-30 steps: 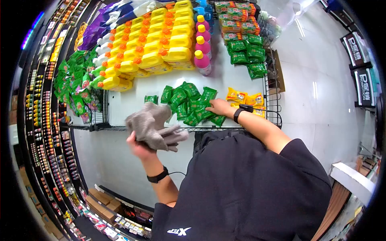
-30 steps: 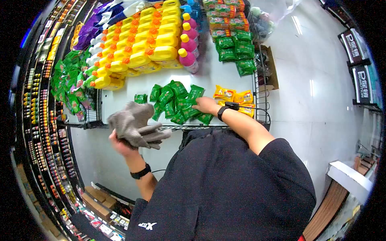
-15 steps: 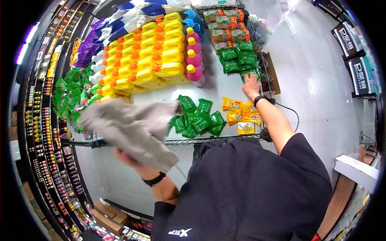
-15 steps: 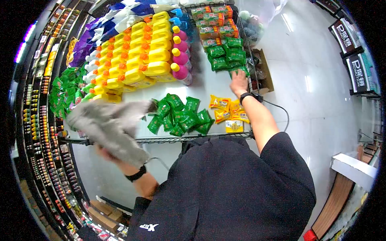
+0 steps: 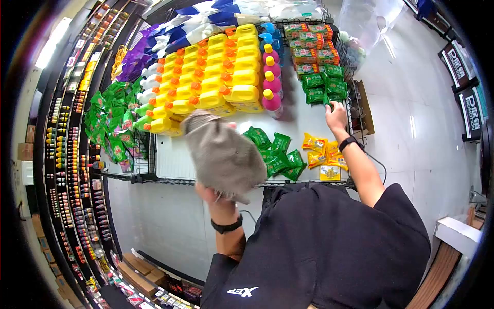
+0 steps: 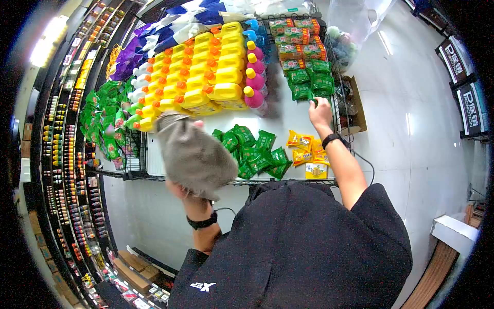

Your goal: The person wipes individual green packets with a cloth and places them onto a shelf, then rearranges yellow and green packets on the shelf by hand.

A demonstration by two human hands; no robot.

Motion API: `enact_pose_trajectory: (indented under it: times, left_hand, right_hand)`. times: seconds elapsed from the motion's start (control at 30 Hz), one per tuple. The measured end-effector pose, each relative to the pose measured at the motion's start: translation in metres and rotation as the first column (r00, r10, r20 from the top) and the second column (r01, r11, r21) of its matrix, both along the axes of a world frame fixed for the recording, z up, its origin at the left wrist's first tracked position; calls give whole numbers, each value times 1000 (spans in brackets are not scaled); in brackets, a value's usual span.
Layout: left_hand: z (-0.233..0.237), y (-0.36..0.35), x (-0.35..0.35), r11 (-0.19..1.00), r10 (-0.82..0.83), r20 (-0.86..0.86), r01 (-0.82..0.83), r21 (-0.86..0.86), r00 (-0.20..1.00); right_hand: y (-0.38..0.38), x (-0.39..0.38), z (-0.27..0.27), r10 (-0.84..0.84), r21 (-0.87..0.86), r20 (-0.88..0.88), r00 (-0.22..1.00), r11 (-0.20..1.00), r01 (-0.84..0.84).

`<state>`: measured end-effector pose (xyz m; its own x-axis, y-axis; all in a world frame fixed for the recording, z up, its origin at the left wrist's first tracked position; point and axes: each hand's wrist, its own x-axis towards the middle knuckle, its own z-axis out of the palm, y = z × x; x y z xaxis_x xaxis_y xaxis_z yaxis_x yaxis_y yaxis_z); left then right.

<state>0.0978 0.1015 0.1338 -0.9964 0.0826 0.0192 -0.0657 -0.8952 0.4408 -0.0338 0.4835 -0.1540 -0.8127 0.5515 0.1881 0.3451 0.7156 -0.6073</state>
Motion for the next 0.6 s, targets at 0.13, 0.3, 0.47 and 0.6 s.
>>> enact_pose_trajectory:
  times: [0.13,0.3,0.47,0.6]
  left_hand:
    - [2,34,-16,986,-149,-23,150,71,989]
    - [-49,41,-30,970,-222,-43,217,-110,974]
    - [-109,62,-10,947,-227,211,266,-179,951]
    - [-160,37,-18,922,-343,275,266,281,898]
  right_hand:
    - [-36,32,30,87,-247,-302,949,955,-166]
    - [-104,93,145,161,-688,-454,876,562,-460]
    - [-168,128,205,665,-65,-605,437,505,-860]
    - [-175,130,195,845,190,-511,158,290,-938]
